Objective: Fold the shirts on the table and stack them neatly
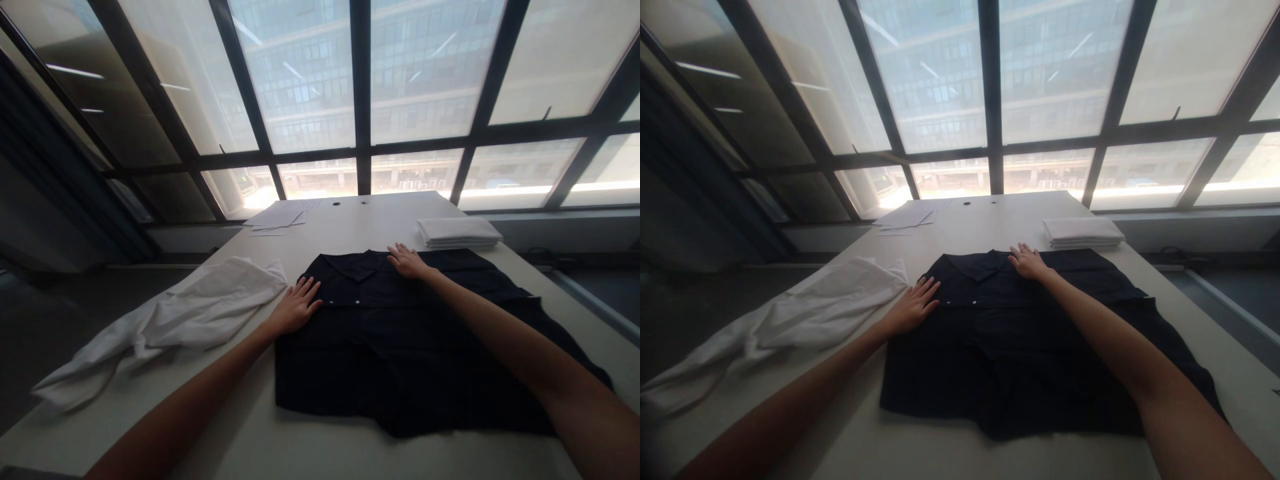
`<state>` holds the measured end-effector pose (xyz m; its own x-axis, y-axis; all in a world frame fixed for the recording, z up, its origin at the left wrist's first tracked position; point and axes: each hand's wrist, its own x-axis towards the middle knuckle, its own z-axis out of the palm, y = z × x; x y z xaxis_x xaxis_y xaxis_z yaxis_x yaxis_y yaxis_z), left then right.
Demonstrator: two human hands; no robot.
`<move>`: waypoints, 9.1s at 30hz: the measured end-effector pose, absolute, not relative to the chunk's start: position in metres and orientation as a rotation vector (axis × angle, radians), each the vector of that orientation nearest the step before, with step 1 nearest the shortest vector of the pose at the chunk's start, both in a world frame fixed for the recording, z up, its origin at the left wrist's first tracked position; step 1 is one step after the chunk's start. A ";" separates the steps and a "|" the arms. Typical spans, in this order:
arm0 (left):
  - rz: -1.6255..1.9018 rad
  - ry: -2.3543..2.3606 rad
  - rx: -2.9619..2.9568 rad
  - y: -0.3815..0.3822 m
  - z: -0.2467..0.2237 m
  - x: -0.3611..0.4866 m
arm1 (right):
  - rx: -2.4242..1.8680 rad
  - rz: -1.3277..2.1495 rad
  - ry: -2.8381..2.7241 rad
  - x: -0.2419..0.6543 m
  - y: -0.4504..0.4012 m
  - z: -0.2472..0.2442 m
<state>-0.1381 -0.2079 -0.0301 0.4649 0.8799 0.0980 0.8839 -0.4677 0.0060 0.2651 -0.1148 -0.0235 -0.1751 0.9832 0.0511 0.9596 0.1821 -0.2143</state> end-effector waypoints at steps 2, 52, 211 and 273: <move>-0.149 -1.594 -2.656 -0.207 -0.032 -0.143 | -1.897 0.163 -2.304 0.294 -0.122 -0.027; 0.012 -1.764 -3.158 -0.013 0.043 -0.078 | -1.685 -0.103 -2.534 0.396 -0.107 0.006; -0.058 -0.717 -3.513 -0.349 0.022 -0.141 | -1.493 0.082 -2.372 0.442 -0.420 -0.028; -0.697 -1.424 -3.057 -0.245 -0.004 -0.133 | -1.847 0.076 -1.702 0.483 -0.338 -0.042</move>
